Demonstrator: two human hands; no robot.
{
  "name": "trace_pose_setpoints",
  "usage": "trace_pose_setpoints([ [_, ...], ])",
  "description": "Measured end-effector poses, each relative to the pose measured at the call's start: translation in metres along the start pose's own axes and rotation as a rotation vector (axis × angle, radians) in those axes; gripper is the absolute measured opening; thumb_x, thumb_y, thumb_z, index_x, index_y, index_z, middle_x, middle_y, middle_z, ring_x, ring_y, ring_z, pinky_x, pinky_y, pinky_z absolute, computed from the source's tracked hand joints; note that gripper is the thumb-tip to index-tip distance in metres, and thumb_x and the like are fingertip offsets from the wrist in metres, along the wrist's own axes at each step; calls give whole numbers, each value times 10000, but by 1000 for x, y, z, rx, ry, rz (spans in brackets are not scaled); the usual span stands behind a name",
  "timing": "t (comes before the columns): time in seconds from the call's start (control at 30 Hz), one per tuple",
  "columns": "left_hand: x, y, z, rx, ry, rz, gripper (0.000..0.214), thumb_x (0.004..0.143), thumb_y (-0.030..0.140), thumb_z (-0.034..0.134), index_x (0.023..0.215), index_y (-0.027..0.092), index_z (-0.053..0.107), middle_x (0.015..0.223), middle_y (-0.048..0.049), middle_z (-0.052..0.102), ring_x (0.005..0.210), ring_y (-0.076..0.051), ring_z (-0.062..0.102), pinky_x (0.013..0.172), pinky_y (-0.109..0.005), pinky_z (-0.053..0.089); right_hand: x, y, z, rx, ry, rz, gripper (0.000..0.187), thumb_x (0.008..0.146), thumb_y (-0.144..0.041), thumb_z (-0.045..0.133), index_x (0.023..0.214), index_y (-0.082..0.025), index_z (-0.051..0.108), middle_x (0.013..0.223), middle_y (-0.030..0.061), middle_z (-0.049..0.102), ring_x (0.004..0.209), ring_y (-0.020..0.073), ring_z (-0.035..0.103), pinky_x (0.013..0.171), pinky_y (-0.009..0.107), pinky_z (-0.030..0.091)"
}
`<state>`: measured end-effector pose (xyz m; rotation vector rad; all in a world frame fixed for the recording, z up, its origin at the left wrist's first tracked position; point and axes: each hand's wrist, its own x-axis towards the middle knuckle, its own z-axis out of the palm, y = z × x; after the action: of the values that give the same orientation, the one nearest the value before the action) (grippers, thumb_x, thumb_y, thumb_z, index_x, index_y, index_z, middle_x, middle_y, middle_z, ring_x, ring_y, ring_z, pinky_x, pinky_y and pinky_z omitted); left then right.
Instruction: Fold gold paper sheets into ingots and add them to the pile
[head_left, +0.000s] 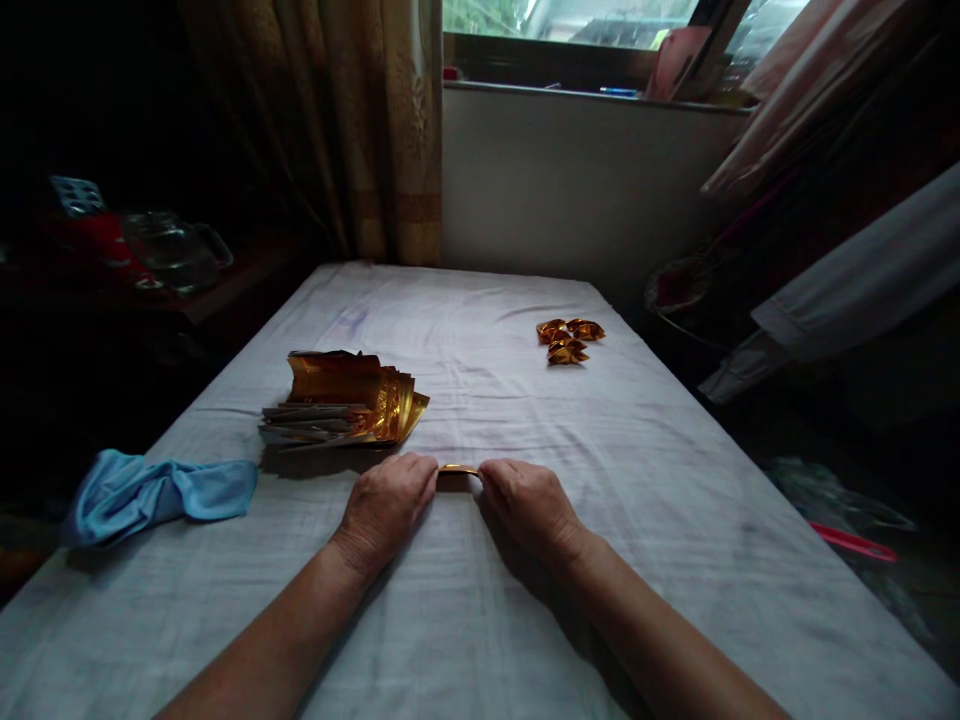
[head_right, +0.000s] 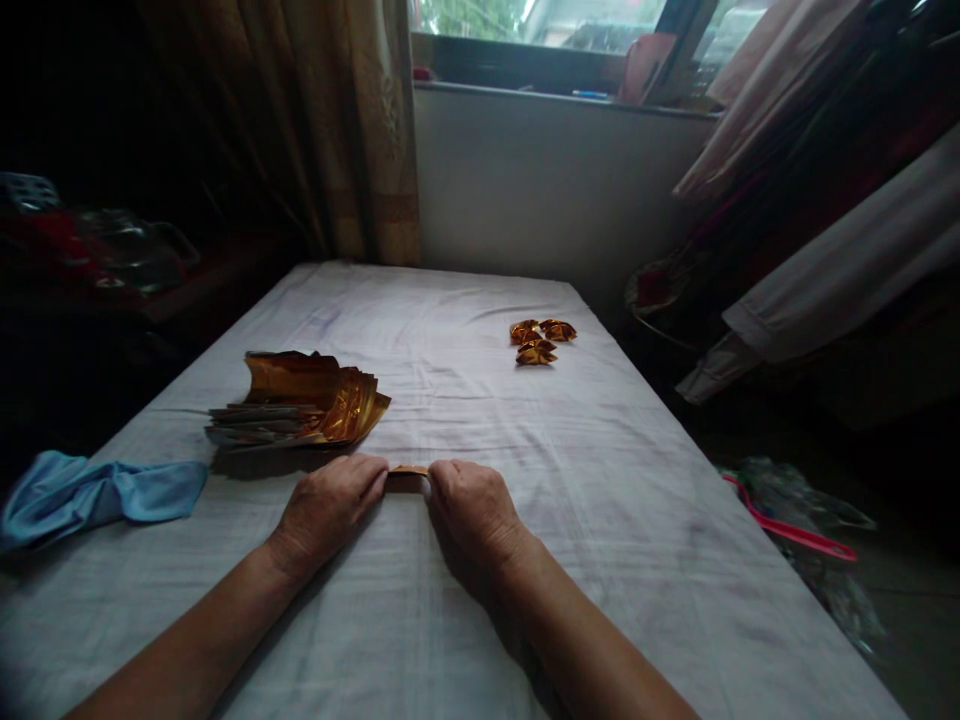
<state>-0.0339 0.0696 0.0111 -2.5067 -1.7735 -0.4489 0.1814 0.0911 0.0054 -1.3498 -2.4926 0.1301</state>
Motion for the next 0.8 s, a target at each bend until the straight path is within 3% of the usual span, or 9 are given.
trace_pose_setpoints([
  [0.17,-4,-4,-1,-171,-6,-52,170,973,260,488,947,226,652,887,-18,724,813,-179,683,706,-252,476,8,-10,-11,43,-63,124,146,876,-173,586,897,-239,714,836,33,762,716,174,680,639,255,414],
  [0.33,-4,-5,2,-285,80,-86,156,933,244,511,940,211,664,909,-30,744,826,-189,697,747,-274,495,10,-22,-8,156,51,273,153,886,-227,612,830,-250,752,830,33,772,753,190,701,666,268,445],
  [0.53,-1,-2,-3,-402,55,-242,158,907,274,529,918,232,680,812,15,743,711,-160,689,641,-248,456,6,-22,7,344,197,320,150,849,-206,618,789,-243,750,804,23,767,739,173,697,677,249,464],
  [0.8,-3,5,-2,-340,-6,-198,147,900,238,484,902,231,630,764,8,723,712,-184,698,651,-260,453,6,-24,9,534,246,393,188,836,-270,568,739,-222,721,722,15,729,654,155,649,643,243,455],
])
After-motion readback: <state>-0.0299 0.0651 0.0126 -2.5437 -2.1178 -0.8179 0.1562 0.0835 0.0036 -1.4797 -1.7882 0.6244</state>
